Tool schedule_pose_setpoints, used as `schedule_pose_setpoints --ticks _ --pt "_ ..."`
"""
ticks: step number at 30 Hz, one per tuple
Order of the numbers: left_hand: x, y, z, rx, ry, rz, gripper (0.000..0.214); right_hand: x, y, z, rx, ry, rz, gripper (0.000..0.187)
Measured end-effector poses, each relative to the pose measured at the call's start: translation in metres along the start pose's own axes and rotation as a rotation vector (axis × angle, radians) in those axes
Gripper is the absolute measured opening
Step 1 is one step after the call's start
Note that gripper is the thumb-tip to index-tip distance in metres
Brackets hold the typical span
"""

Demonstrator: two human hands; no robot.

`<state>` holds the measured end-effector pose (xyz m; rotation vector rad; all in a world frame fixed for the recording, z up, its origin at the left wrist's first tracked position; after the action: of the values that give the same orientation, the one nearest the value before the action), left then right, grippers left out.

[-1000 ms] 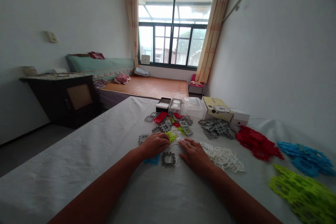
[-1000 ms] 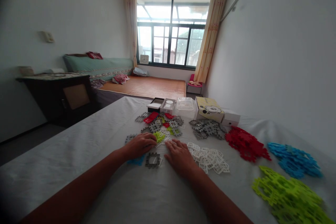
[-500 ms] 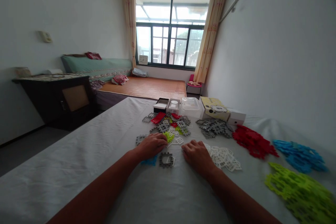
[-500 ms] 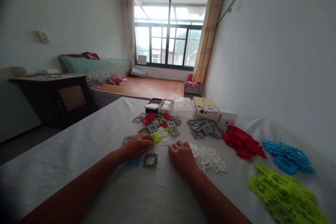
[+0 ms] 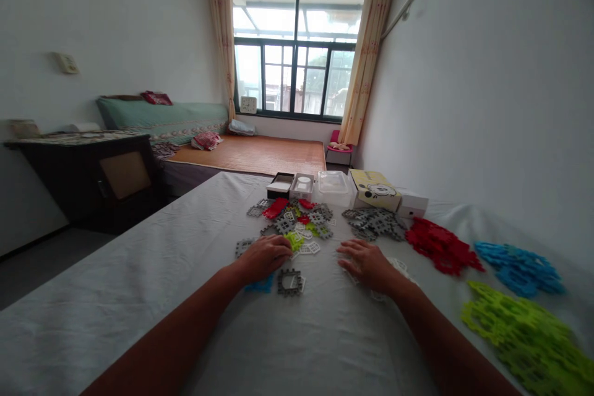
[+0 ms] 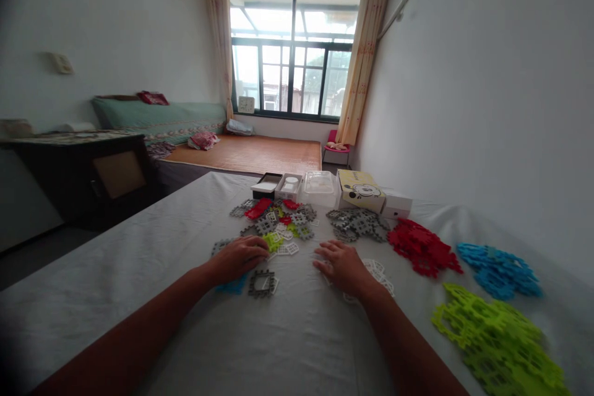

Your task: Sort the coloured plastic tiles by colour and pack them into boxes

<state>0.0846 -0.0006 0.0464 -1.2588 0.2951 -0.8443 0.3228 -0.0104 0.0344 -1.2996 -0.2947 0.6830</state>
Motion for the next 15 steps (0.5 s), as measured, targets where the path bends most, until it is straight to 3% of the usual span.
schedule_pose_setpoints --ticks 5,9,15 --pt "0.0 -0.001 -0.001 -0.001 -0.011 0.004 0.02 -0.001 -0.006 -0.006 -0.083 0.071 -0.075 0.031" --pt "0.0 0.001 -0.003 0.009 -0.006 -0.001 0.019 -0.003 -0.022 -0.001 -0.021 0.152 -0.059 0.036" --pt "0.001 0.002 -0.003 0.023 -0.001 -0.028 0.02 -0.017 -0.02 0.05 -0.085 0.129 -0.071 0.026"
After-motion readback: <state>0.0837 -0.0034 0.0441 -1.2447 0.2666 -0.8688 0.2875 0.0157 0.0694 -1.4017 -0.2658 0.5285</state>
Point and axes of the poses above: each hand's wrist, its own z-axis towards the middle knuckle, its own y-axis out of the palm, x = y × z, the point moved 7 cm from there along z, towards the middle knuckle, and after that the axes turned 9 degrees about -y, right-handed, at the moved point
